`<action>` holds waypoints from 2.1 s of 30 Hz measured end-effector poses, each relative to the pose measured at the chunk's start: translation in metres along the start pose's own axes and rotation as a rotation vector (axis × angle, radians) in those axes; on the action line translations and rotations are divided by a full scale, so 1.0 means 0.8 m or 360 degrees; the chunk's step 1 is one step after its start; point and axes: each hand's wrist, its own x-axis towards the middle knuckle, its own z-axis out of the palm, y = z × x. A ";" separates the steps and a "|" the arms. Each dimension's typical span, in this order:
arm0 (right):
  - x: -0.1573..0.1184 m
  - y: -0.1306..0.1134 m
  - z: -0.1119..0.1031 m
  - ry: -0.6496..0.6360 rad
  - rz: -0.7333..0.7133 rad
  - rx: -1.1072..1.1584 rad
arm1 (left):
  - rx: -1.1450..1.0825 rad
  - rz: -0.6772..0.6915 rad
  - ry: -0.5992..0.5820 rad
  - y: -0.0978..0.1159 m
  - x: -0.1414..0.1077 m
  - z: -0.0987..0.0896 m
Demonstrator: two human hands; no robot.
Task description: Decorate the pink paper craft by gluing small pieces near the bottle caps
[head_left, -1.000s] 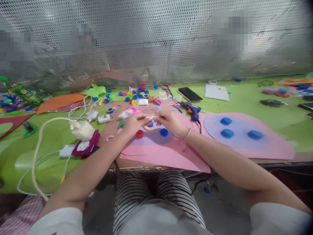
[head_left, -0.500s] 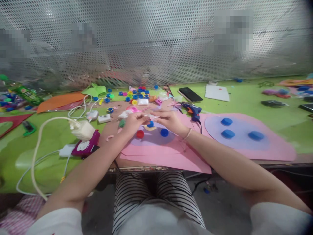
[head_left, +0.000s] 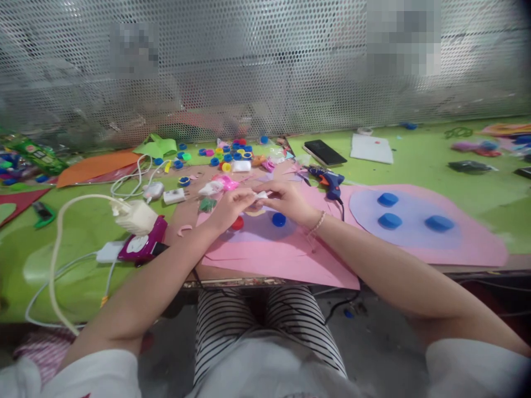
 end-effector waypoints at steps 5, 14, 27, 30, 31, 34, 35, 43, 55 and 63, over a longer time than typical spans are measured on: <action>0.000 -0.001 0.008 0.0098 -0.0044 -0.0245 | 0.0272 -0.0024 0.0011 0.009 -0.001 0.003; -0.004 -0.010 0.007 -0.0012 -0.0268 -0.0624 | 0.0389 -0.0113 0.0035 0.001 0.002 -0.003; -0.004 -0.007 -0.001 -0.0013 -0.0275 -0.0631 | 0.0136 -0.0200 0.0105 0.002 0.006 -0.006; -0.004 -0.006 -0.002 0.0046 -0.0244 -0.0611 | 0.0144 -0.0189 0.0101 0.002 0.006 -0.006; -0.004 -0.006 -0.002 0.0082 -0.0231 -0.0586 | 0.0134 -0.0188 0.0109 0.002 0.006 -0.006; -0.002 -0.006 -0.002 0.0180 -0.0139 -0.0452 | 0.0090 -0.0185 0.0137 0.005 0.005 -0.006; -0.002 -0.005 -0.002 0.0198 -0.0089 -0.0391 | 0.0080 -0.0185 0.0148 0.006 0.005 -0.006; 0.004 0.002 -0.012 0.0300 0.0320 -0.0238 | -0.0005 -0.0232 0.0261 0.001 0.010 -0.008; 0.003 0.008 -0.007 0.0179 0.0307 -0.0160 | -0.0034 -0.0288 0.0308 0.004 0.011 -0.003; 0.004 0.008 -0.009 0.0147 0.0303 -0.0360 | 0.0004 -0.0245 0.0298 0.004 0.010 -0.004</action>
